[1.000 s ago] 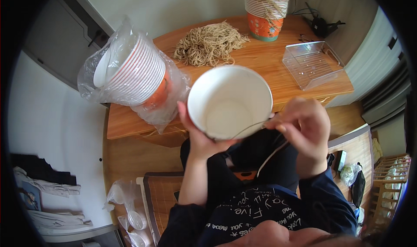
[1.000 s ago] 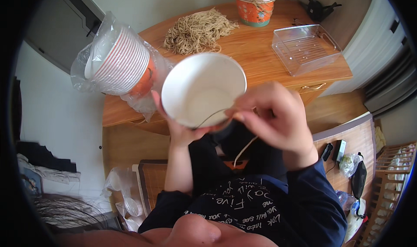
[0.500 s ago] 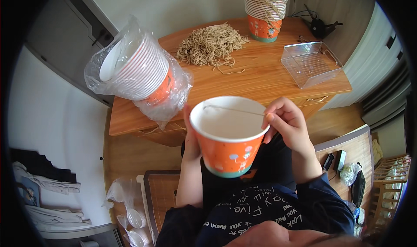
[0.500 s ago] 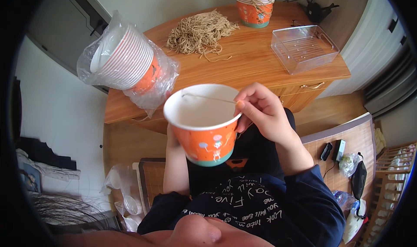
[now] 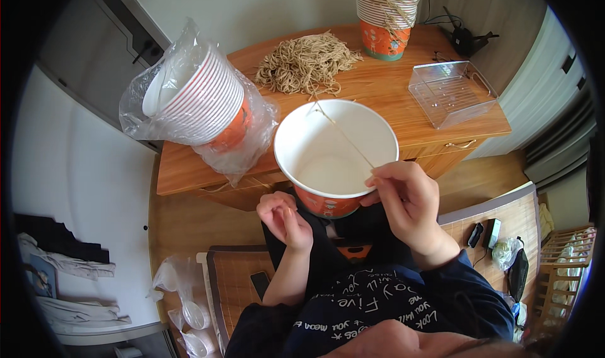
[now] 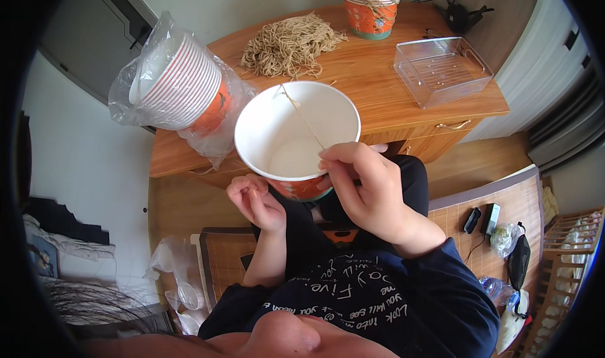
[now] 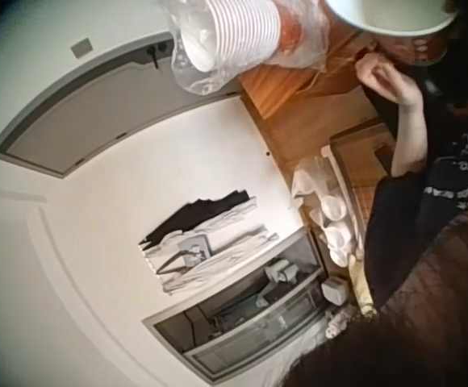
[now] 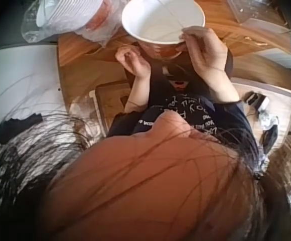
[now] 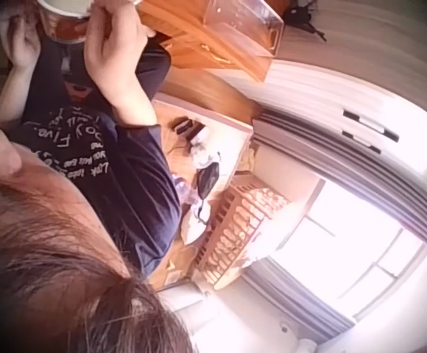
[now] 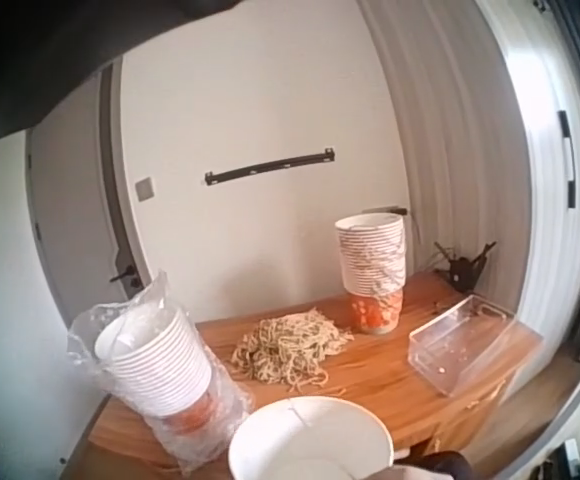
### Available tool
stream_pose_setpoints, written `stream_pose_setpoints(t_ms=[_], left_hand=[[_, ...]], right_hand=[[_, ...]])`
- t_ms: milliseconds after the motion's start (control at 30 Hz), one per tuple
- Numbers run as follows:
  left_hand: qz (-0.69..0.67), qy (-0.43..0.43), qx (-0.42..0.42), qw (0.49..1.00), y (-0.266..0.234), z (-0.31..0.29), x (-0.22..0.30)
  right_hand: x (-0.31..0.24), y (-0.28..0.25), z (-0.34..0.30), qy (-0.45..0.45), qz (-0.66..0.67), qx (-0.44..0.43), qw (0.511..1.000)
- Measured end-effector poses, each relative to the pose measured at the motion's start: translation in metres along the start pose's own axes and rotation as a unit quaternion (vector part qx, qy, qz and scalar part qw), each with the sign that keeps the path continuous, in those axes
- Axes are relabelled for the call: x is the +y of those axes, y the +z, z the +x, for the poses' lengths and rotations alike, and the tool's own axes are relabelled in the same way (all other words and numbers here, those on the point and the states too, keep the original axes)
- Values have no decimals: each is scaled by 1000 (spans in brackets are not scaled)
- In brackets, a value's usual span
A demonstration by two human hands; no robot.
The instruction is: Attaching wire handles to paper buckets by threading them through pre-drilled holes.
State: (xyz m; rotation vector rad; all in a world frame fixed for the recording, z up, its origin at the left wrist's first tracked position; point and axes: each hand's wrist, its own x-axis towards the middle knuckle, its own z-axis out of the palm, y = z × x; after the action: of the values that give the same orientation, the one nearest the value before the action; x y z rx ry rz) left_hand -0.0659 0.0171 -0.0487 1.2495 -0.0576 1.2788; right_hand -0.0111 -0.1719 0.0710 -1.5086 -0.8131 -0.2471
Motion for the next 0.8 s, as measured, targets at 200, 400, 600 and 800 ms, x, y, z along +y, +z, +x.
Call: stream_pose_setpoints(t_ms=[200,400,600,800], left_hand=[[79,204,-158,963,-2,-6,13],[64,-81,-345,933,33,-25,30],[-124,-444,-297,836,33,-40,26],[-388,-472,-137,780,53,-17,43]], right_hand=[[-11,17,6,17,-46,10,999],[1,42,16,8,-144,-21,989],[14,61,21,39,-126,-20,991],[13,51,12,84,-32,-24,996]])
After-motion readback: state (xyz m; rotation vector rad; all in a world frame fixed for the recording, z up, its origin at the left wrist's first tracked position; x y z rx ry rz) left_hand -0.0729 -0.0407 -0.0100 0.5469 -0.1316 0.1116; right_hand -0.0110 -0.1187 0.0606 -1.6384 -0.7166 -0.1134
